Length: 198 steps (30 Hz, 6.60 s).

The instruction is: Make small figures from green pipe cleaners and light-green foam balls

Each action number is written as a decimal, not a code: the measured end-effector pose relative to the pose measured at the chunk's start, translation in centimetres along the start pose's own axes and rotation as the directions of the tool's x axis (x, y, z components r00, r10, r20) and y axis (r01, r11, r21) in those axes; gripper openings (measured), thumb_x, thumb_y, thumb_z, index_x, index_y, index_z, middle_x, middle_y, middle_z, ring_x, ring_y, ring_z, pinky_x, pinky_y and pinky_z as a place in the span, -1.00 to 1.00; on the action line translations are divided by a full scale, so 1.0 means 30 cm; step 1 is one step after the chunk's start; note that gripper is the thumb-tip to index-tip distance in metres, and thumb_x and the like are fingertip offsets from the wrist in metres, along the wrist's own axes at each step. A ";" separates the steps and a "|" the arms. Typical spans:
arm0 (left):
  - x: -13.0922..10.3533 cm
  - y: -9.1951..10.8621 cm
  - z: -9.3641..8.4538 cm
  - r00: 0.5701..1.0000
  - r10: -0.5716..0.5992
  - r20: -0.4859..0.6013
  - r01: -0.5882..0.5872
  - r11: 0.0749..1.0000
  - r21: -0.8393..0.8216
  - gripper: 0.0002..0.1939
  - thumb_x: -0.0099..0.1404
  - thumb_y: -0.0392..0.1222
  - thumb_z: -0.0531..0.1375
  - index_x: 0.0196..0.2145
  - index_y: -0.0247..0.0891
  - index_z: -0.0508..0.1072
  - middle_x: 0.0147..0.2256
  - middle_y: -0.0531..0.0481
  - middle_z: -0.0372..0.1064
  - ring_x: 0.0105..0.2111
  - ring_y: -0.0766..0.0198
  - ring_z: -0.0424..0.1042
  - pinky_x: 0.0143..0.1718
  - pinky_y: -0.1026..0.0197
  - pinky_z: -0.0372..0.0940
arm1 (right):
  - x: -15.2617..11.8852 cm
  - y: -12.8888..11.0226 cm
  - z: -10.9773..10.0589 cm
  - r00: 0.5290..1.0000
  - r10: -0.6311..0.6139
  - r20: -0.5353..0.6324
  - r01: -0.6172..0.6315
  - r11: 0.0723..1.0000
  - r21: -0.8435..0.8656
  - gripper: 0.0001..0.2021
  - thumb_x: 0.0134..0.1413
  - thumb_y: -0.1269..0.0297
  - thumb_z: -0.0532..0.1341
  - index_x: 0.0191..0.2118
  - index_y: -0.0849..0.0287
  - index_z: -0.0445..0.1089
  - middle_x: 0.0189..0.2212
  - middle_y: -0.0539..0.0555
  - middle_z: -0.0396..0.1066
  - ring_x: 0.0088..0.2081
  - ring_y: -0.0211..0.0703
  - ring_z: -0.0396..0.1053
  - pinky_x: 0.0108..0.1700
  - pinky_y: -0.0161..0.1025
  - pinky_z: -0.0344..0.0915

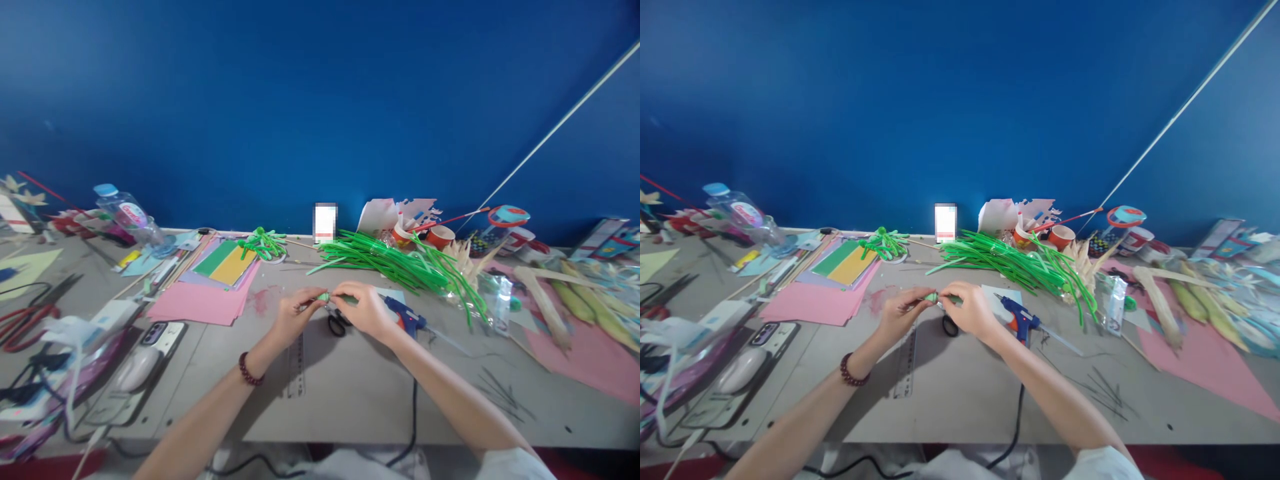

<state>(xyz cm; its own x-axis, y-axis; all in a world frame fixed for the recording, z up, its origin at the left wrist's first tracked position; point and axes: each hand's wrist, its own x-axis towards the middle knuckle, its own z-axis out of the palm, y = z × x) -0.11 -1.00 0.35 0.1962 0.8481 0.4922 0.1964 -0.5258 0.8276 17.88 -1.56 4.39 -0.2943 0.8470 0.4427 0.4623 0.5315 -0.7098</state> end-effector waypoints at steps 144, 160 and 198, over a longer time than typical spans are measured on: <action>0.023 0.024 -0.003 0.926 -0.374 -0.047 0.289 0.786 -0.546 -0.70 -0.07 -0.09 0.41 -0.38 -0.31 0.55 -0.40 -0.09 0.53 -0.43 0.25 0.49 -0.32 0.18 0.44 | -0.031 0.037 0.010 0.853 -0.515 -0.082 0.425 0.777 -0.464 -0.81 0.18 0.47 0.12 -0.14 0.15 0.41 -0.25 0.09 0.53 -0.25 -0.16 0.42 -0.16 -0.17 0.24; 0.006 0.030 -0.003 0.970 -0.171 -0.171 0.109 0.941 -0.322 -0.81 0.08 -0.16 0.33 -0.33 -0.28 0.54 -0.33 -0.09 0.51 -0.34 0.25 0.48 -0.26 0.21 0.42 | -0.015 0.021 0.005 0.869 -0.476 -0.136 0.411 0.847 -0.338 -0.79 0.20 0.41 0.13 -0.09 0.13 0.43 -0.26 0.12 0.53 -0.23 -0.13 0.44 -0.18 -0.15 0.32; 0.002 0.029 0.010 0.957 -0.278 -0.082 0.216 0.872 -0.439 -0.73 0.02 -0.10 0.36 -0.35 -0.33 0.53 -0.35 -0.10 0.51 -0.38 0.23 0.50 -0.28 0.20 0.44 | -0.022 -0.034 0.011 0.993 0.006 -0.122 -0.002 0.999 0.032 -0.84 0.08 0.30 0.20 -0.20 0.10 0.47 -0.29 0.07 0.49 -0.26 -0.15 0.43 -0.17 -0.22 0.36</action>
<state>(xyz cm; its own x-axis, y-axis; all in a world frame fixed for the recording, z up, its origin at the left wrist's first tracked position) 0.37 -1.41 1.02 0.0548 0.9632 0.2632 -0.2079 -0.2468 0.9465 17.34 -2.66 4.64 -0.1874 0.8443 0.5021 0.4356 0.5296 -0.7279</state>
